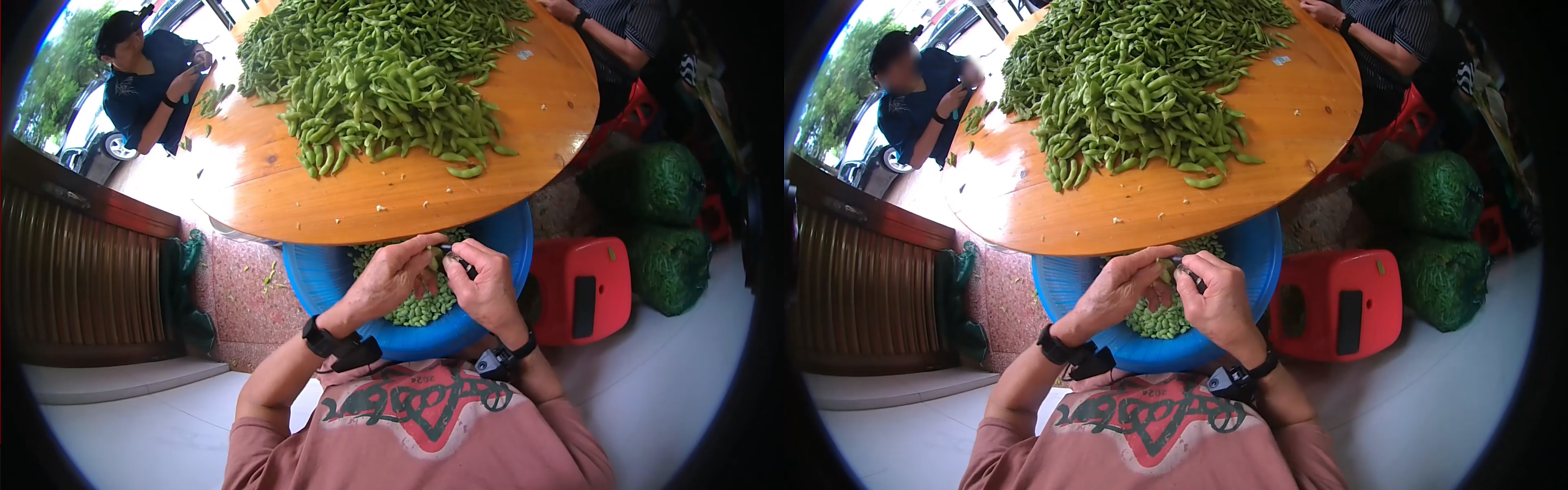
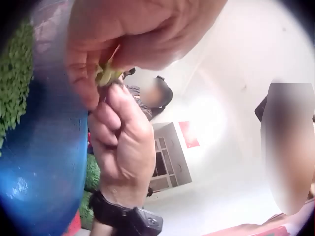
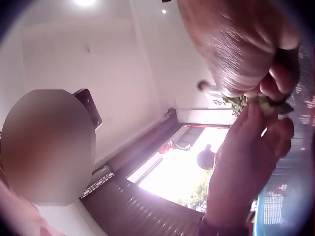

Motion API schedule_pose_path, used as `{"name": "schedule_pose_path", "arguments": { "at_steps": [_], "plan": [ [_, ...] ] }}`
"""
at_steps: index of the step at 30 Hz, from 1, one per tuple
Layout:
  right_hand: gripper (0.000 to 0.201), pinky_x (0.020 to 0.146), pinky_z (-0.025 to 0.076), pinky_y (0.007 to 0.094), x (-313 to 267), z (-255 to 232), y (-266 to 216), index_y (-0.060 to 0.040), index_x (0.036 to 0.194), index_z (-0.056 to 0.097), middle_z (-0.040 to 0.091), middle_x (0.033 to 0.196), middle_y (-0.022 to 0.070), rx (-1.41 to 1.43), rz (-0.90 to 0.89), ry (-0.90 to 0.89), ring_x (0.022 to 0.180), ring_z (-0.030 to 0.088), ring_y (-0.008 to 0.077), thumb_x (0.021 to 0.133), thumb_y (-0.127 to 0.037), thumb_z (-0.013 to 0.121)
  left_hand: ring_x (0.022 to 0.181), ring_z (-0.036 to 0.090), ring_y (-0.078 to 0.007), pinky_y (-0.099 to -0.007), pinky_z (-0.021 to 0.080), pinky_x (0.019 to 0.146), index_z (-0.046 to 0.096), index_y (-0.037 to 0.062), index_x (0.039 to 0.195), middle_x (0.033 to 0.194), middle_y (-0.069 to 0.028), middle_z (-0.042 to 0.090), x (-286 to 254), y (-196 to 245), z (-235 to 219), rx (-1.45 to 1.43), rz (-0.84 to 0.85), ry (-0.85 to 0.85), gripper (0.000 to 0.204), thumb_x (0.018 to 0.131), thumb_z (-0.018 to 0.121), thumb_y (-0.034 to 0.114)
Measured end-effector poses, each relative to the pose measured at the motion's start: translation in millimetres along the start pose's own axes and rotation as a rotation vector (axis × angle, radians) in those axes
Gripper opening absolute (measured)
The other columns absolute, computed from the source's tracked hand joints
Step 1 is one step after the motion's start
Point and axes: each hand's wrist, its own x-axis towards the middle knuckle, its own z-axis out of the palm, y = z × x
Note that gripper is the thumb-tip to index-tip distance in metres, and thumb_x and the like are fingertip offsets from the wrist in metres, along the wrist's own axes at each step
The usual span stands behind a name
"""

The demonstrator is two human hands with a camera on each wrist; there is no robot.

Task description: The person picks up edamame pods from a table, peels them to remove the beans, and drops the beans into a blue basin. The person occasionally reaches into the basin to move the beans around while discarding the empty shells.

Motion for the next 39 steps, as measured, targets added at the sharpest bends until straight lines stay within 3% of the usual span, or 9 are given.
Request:
{"name": "schedule_pose_path", "arguments": {
  "at_steps": [5, 15, 17, 23, 26, 29, 31, 33, 39],
  "plan": [
    [0.015, 0.065, 0.051, 0.0426, -3, 25, -2, 0.003, 0.098, 0.062, 0.06, 0.089, 0.018, -0.263, -0.254, 0.24, 0.077, 0.063, 0.0384, 0.083, 0.002, 0.062, 0.08, 0.057, -0.0074, -0.0227, 0.049, 0.07, 0.056, -0.0029, 0.122, 0.099, -0.0043, 0.06, 3, -22, 34, -0.537, 0.1, 0.229, 0.026, 0.101, 0.046, 0.008],
    [0.015, 0.058, 0.051, 0.0343, -3, 14, 5, 0.0041, 0.101, 0.061, 0.058, 0.085, 0.0146, -0.239, -0.322, 0.194, 0.071, 0.063, 0.0307, 0.086, 0.0, 0.062, 0.08, 0.055, -0.0191, -0.0299, 0.048, 0.068, 0.052, -0.0013, 0.097, 0.105, -0.0126, 0.057, 12, -43, 28, 0.383, 0.706, 0.263, 0.006, 0.092, 0.056, -0.001],
    [0.012, 0.047, 0.039, 0.0231, -4, -6, 6, 0.0031, 0.099, 0.061, 0.053, 0.068, 0.001, 0.423, 0.311, -0.038, 0.058, 0.054, 0.0105, 0.093, -0.008, 0.061, 0.071, 0.05, -0.0102, -0.0234, 0.043, 0.062, 0.053, 0.0043, 0.103, 0.091, -0.0032, 0.056, 2, -28, 32, -0.631, -0.066, 0.127, 0.01, 0.101, 0.051, 0.014],
    [0.011, 0.045, 0.029, 0.0211, 5, -40, 18, 0.0023, 0.098, 0.062, 0.045, 0.066, -0.0053, 0.927, 0.562, -0.208, 0.054, 0.04, 0.0016, 0.095, -0.007, 0.058, 0.065, 0.046, -0.0065, -0.021, 0.041, 0.058, 0.057, 0.006, 0.109, 0.083, -0.0015, 0.056, 7, -1, 4, -0.325, -0.2, -0.175, 0.014, 0.101, 0.051, 0.016],
    [0.011, 0.046, 0.029, 0.0213, -9, -65, 1, 0.001, 0.092, 0.063, 0.048, 0.066, -0.0054, 0.582, 0.461, -0.212, 0.055, 0.042, 0.002, 0.094, -0.007, 0.056, 0.081, 0.067, -0.0304, -0.0387, 0.053, 0.072, 0.067, -0.0004, 0.096, 0.085, -0.0164, 0.066, 17, -17, 3, 0.808, 0.438, -0.106, 0.012, 0.089, 0.063, 0.009],
    [0.009, 0.054, 0.047, 0.0377, -29, -129, -2, 0.0015, 0.084, 0.063, 0.061, 0.067, 0.0204, -0.357, 0.099, -0.244, 0.058, 0.062, 0.0341, 0.082, -0.006, 0.06, 0.086, 0.067, -0.0364, -0.0428, 0.054, 0.074, 0.069, 0.0011, 0.095, 0.087, -0.0167, 0.068, 19, 19, 0, 0.866, 0.333, -0.305, 0.012, 0.088, 0.063, 0.009],
    [0.008, 0.059, 0.049, 0.0442, -48, -158, 6, 0.0024, 0.086, 0.062, 0.062, 0.072, 0.0239, -0.63, 0.298, -0.105, 0.069, 0.064, 0.0416, 0.082, -0.004, 0.059, 0.081, 0.067, -0.0371, -0.043, 0.054, 0.072, 0.069, 0.001, 0.093, 0.086, -0.0167, 0.068, 45, 36, 0, 0.894, 0.41, -0.216, 0.011, 0.088, 0.062, 0.008],
    [0.007, 0.061, 0.048, 0.043, -48, -167, 6, 0.0031, 0.088, 0.061, 0.062, 0.073, 0.0232, -0.659, 0.247, 0.0, 0.07, 0.063, 0.0416, 0.083, -0.002, 0.059, 0.082, 0.065, -0.0373, -0.0436, 0.054, 0.073, 0.07, 0.0019, 0.094, 0.089, -0.0163, 0.066, 77, 50, 2, 1.003, 0.576, 0.191, 0.012, 0.087, 0.062, 0.007],
    [0.007, 0.058, 0.047, 0.0399, -11, -115, 3, 0.0026, 0.09, 0.06, 0.061, 0.073, 0.0207, -0.425, 0.079, 0.213, 0.062, 0.06, 0.0363, 0.086, -0.003, 0.059, 0.086, 0.062, -0.0374, -0.0447, 0.05, 0.076, 0.068, 0.0023, 0.095, 0.096, -0.0153, 0.06, 116, 48, 3, 1.208, 0.473, 0.311, 0.012, 0.084, 0.062, 0.005]
  ]
}}
